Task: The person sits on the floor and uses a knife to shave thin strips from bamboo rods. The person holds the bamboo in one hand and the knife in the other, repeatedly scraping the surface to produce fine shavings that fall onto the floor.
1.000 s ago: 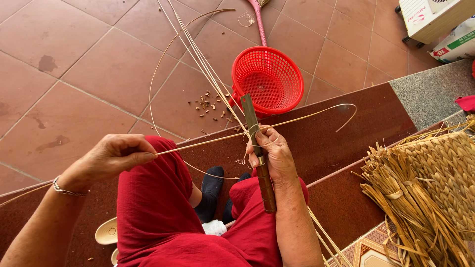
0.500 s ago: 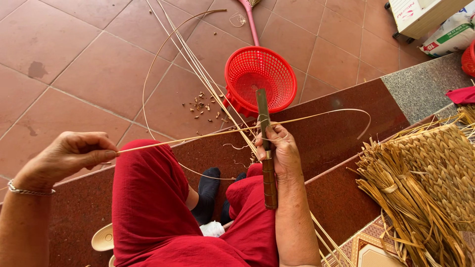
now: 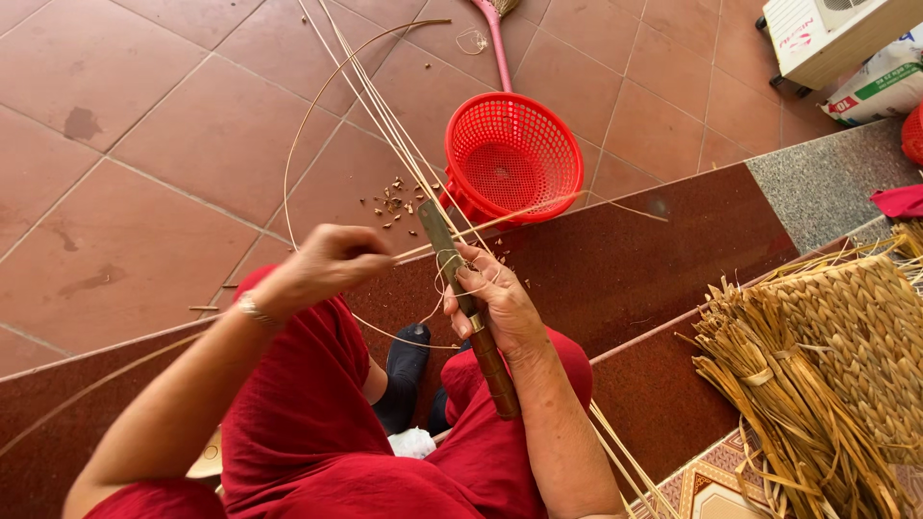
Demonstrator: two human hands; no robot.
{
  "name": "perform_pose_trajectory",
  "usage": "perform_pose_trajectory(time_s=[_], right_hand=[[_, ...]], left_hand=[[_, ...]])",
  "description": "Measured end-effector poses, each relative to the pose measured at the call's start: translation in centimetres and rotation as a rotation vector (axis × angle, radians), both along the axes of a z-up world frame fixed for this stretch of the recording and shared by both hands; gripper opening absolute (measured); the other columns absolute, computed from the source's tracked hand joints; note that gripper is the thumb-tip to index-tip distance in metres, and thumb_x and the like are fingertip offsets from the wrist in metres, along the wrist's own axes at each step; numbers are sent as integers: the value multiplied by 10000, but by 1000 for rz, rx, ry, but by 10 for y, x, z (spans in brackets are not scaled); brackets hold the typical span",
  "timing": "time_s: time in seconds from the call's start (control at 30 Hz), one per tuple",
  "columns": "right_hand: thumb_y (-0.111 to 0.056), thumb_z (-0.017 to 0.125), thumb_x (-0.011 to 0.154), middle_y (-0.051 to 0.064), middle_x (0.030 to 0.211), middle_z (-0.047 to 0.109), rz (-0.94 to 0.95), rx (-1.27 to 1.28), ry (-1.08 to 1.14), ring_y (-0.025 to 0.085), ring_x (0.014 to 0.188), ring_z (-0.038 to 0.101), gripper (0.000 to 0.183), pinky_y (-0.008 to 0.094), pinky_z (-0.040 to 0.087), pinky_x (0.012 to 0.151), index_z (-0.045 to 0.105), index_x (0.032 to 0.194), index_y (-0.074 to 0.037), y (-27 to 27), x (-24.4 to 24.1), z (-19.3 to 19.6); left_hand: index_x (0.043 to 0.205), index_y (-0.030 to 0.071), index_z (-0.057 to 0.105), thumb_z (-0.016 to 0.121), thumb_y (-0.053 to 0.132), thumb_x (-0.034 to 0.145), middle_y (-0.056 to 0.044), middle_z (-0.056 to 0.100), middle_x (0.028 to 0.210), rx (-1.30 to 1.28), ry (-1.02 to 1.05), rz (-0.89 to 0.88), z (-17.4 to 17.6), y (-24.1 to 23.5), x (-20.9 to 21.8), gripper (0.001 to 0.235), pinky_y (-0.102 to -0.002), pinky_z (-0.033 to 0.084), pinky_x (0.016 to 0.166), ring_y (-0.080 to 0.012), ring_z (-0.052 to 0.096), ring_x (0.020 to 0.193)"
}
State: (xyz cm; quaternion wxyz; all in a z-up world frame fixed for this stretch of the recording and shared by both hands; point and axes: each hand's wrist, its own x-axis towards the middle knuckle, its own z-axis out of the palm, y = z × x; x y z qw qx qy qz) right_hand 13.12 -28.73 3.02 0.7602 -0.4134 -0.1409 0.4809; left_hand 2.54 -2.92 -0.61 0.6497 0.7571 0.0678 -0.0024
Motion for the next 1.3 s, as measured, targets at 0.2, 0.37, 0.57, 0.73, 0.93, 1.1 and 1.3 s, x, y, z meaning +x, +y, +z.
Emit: perform_pose_trajectory(time_s=[0.2,0.37,0.57,0.73,0.93,1.1,1.3], right_hand=[[-127,581,1049,157,789,687,-58,14,25,189,499,625,360,268,501,432,481,1383,-37,-6,10,-4],[-121,577,1032,157,770,686,-70,-71,-47,190,482,621,325,274,499,419,487,1341,-72,0,18,-14],[-96,579,1058,144,816,688,-391,-73,-85,183,539,628,221,300,524,437,571,1274,-51,-23,49,-7],[-115,558,1029,125,809,695,-423,-8,-88,174,535,637,257,297,538,447,569,1286,-108,-23,46,-7],[-176,564,1028,117,760,686,-53,-102,-98,143,474,619,394,245,509,408,463,1387,-52,5,1,-8],[-175,611,1036,150,794,686,190,-133,-30,168,499,613,388,235,505,445,458,1338,15,23,-28,-21],[-167,623,1031,172,782,686,217,-107,-14,185,487,614,292,249,507,445,479,1220,2,26,-32,-27]], left_hand=[[1133,-12,726,680,92,948,33,700,893,-165,-172,-136,-8,-27,21,217,-215,522,699,-29,605,811],[1197,42,752,677,124,962,22,642,807,-68,-28,-106,-4,-17,4,260,-244,454,603,-57,525,710],[1109,29,744,688,176,953,8,724,779,235,-113,-2,20,22,-46,222,-223,535,638,-34,620,702],[1053,44,777,683,211,944,-9,687,662,197,81,75,23,32,-76,221,-256,514,533,-66,596,570],[1045,23,743,574,208,1007,-28,592,555,36,96,-112,12,-3,-51,253,-251,454,443,-71,543,468],[1076,12,728,571,196,1018,8,549,583,-189,90,-142,1,-21,-41,249,-247,381,414,-59,473,464],[1097,12,722,588,165,1004,22,568,647,-246,33,-130,-1,-24,-46,224,-244,402,450,-54,495,523]])
